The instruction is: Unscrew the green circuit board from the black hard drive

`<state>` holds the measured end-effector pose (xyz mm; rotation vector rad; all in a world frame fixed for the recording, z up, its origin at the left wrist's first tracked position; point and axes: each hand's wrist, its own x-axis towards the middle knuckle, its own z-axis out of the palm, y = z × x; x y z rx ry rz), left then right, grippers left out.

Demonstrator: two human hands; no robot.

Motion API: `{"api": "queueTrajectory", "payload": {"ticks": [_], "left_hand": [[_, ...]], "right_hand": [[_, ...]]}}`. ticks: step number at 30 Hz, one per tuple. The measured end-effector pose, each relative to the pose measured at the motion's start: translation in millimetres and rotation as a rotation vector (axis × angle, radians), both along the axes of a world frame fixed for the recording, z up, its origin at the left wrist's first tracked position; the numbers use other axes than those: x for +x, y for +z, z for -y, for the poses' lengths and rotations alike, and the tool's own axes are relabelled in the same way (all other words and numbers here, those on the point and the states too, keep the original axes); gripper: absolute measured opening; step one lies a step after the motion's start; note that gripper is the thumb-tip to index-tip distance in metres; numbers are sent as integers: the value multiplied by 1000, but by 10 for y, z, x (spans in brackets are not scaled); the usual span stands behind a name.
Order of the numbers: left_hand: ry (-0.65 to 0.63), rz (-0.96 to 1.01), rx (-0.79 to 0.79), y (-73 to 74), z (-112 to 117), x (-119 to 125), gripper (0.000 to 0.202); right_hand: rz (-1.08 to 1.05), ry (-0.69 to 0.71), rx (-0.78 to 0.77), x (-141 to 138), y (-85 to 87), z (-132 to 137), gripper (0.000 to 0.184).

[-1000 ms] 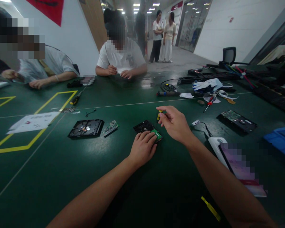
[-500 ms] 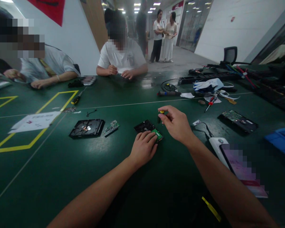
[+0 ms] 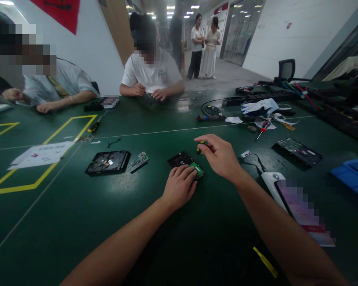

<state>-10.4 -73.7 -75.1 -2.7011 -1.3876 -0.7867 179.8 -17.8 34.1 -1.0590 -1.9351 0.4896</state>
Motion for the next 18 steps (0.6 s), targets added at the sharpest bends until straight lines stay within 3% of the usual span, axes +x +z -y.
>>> {"api": "queueTrajectory", "payload": {"ticks": [4, 9, 18], "left_hand": [[-7, -3, 1, 2, -1, -1, 39], [-4, 5, 3, -2, 0, 1, 38], [-6, 4, -14, 28, 3, 14, 37]], "right_hand": [[-23, -18, -40, -1, -1, -2, 26], [-13, -76, 20, 12, -19, -18, 20], [-33, 35, -22, 0, -37, -9, 32]]}}
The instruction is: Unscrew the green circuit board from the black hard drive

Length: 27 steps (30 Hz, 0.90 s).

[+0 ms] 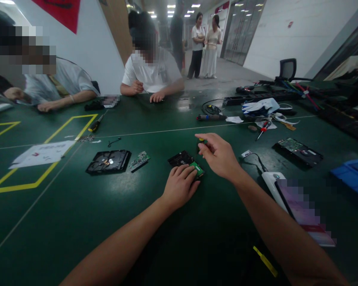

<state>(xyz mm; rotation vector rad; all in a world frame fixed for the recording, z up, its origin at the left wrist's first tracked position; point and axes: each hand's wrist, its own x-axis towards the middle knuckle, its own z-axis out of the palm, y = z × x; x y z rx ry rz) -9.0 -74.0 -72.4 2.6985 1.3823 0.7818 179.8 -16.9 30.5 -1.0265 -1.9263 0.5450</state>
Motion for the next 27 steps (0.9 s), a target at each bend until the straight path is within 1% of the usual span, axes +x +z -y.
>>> {"api": "queueTrajectory", "payload": {"ticks": [3, 5, 8, 10, 14, 17, 19, 22, 27], "left_hand": [[8, -1, 5, 6, -2, 5, 35], [10, -2, 9, 7, -2, 6, 35], [11, -8, 9, 4, 0, 4, 35], [12, -8, 8, 2, 2, 3, 35], [8, -8, 11, -1, 2, 2, 35], [6, -4, 14, -1, 0, 1, 35], [7, 3, 16, 1, 0, 0, 34], [5, 3, 13, 10, 4, -1, 35], [2, -4, 4, 26, 5, 1, 36]], "right_hand": [[27, -27, 31, 5, 11, -3, 25], [36, -19, 35, 13, 22, -6, 23], [37, -5, 12, 16, 31, -7, 27], [27, -24, -13, 10, 27, -4, 29], [-10, -55, -55, -2, 12, 1, 27], [-19, -51, -13, 3, 22, -1, 25], [18, -46, 35, 11, 40, -4, 22], [49, -34, 63, 21, 58, -7, 23], [8, -51, -33, 7, 32, 3, 29]]}}
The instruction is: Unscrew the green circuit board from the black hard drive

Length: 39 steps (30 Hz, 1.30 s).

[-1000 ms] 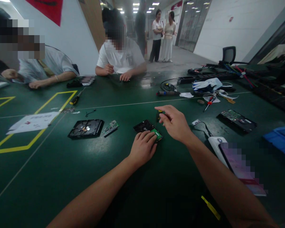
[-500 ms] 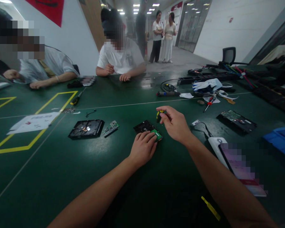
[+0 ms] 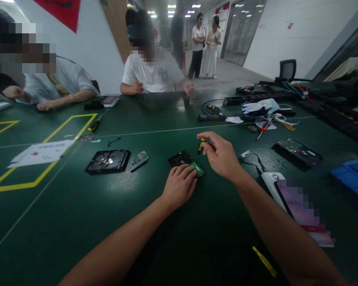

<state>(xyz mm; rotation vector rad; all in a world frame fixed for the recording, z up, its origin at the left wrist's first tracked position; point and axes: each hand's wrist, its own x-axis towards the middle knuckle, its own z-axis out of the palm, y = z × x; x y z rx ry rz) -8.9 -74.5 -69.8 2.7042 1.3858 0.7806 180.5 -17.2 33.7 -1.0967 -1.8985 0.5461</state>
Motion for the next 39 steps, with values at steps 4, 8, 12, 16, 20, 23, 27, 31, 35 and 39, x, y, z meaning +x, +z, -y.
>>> {"api": "queueTrajectory", "payload": {"ticks": [4, 8, 12, 16, 20, 23, 27, 31, 35, 39], "left_hand": [[2, 1, 2, -6, -5, 1, 35], [1, -3, 2, -12, -7, -3, 35], [1, -4, -1, -13, -5, -5, 36], [3, 3, 3, -17, -1, -5, 36], [-2, 6, 7, -20, -2, -4, 35], [0, 7, 6, -21, -4, -3, 35], [4, 0, 3, -21, -5, -4, 36], [2, 0, 4, -19, -6, -4, 35], [3, 7, 7, -17, -4, -2, 35], [2, 5, 5, -10, 1, -2, 36]], "right_hand": [[-3, -11, 35, -9, -3, 10, 26], [59, 11, 119, 4, 29, 6, 18], [56, 48, 111, 6, 36, 10, 25], [66, 26, 31, -11, 20, 26, 35], [59, 37, 37, -9, 13, 17, 32], [84, 21, 91, 7, 18, 2, 26], [124, -18, 129, 17, 24, 1, 18], [115, -34, 119, 2, 27, 18, 20], [110, -37, 122, -6, 26, 23, 22], [96, -43, 128, 5, 16, 7, 20]]}}
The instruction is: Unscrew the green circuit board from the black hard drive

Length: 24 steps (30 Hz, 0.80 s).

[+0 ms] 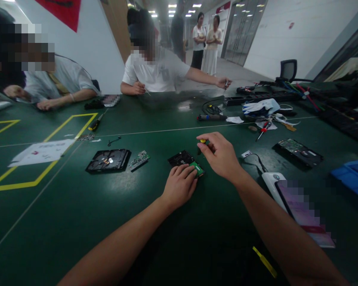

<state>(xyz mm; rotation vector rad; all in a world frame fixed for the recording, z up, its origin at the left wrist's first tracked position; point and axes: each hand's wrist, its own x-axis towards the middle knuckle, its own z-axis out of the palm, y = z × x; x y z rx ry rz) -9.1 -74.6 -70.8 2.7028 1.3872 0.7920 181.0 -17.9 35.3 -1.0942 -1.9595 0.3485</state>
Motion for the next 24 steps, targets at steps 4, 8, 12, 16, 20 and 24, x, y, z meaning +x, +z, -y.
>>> {"api": "queueTrajectory", "payload": {"ticks": [4, 8, 12, 16, 20, 24], "left_hand": [[2, -5, -3, 8, -3, -3, 36], [-2, -10, -4, 7, -6, -4, 36], [0, -5, 0, 4, -4, 1, 35], [1, -4, 1, -2, -3, 4, 35], [1, -12, 0, -16, -8, -1, 35], [2, -14, 3, -22, -5, -2, 36]], "right_hand": [[-64, 6, -70, 3, -19, -9, 24], [-94, 37, -151, -10, -34, 5, 25], [-108, 32, -118, -19, -21, 19, 24], [-40, 2, -17, -8, 7, 8, 17], [-62, 56, -50, -3, -2, -4, 19], [-118, 58, -121, -19, -25, 7, 25]]}}
